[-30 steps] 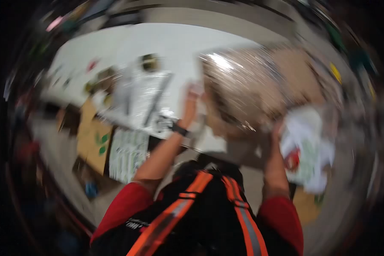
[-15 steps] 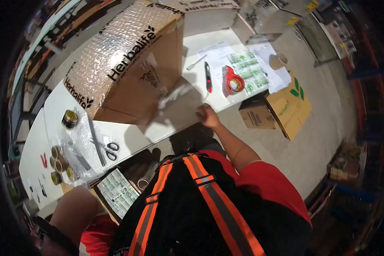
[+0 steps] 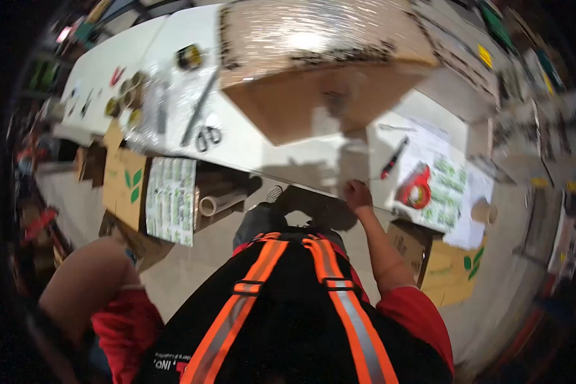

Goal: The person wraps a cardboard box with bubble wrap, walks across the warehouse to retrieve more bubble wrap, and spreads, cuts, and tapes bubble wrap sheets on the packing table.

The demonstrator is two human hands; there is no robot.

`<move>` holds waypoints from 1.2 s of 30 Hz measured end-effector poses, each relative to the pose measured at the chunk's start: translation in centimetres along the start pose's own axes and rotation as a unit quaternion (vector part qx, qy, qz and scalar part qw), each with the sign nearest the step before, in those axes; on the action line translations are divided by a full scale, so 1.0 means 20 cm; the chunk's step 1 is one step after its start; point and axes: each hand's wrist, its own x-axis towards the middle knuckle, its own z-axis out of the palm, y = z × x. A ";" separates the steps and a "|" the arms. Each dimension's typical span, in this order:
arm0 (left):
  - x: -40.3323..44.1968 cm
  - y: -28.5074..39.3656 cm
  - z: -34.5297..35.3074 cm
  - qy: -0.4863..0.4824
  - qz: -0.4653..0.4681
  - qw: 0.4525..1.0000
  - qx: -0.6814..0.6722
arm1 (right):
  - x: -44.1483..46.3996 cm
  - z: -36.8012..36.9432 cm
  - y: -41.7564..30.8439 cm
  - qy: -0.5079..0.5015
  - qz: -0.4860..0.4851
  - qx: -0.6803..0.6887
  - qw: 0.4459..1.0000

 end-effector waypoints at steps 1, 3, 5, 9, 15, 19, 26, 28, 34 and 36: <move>-0.05 -0.01 -0.08 0.042 -0.013 0.998 0.046 | 0.00 0.03 -0.04 -0.053 -0.010 -0.011 0.998; -0.34 -0.03 -0.27 0.093 -0.134 0.978 0.130 | 0.01 0.12 -0.19 -0.108 -0.007 0.044 0.993; -0.84 -0.04 -0.42 0.080 -0.389 0.892 0.217 | 0.05 0.17 -0.42 -0.191 -0.013 0.055 0.980; -1.95 -0.09 -0.46 0.169 -0.795 0.575 0.096 | 0.25 0.32 -0.94 -0.232 -0.085 0.156 0.956; -3.03 -0.08 -0.43 0.040 -0.844 0.503 0.183 | 0.79 0.79 -1.51 -0.277 -0.149 0.057 0.948; -3.20 -0.19 -0.38 -0.038 -0.859 0.475 0.189 | 1.10 1.01 -1.80 -0.227 -0.088 0.030 0.969; -3.31 -0.22 -0.35 -0.058 -0.892 0.435 0.113 | 1.06 1.21 -2.04 -0.190 -0.228 -0.219 0.930; -3.29 -0.23 -0.33 -0.094 -0.885 0.432 0.142 | 1.06 1.24 -2.02 -0.193 -0.189 -0.240 0.933; -3.17 -0.24 -0.30 -0.219 -0.835 0.450 0.229 | 1.05 1.12 -1.76 -0.152 -0.103 -0.275 0.944; -3.14 -0.23 -0.31 -0.234 -0.824 0.464 0.227 | 1.02 1.04 -1.69 -0.146 -0.073 -0.276 0.947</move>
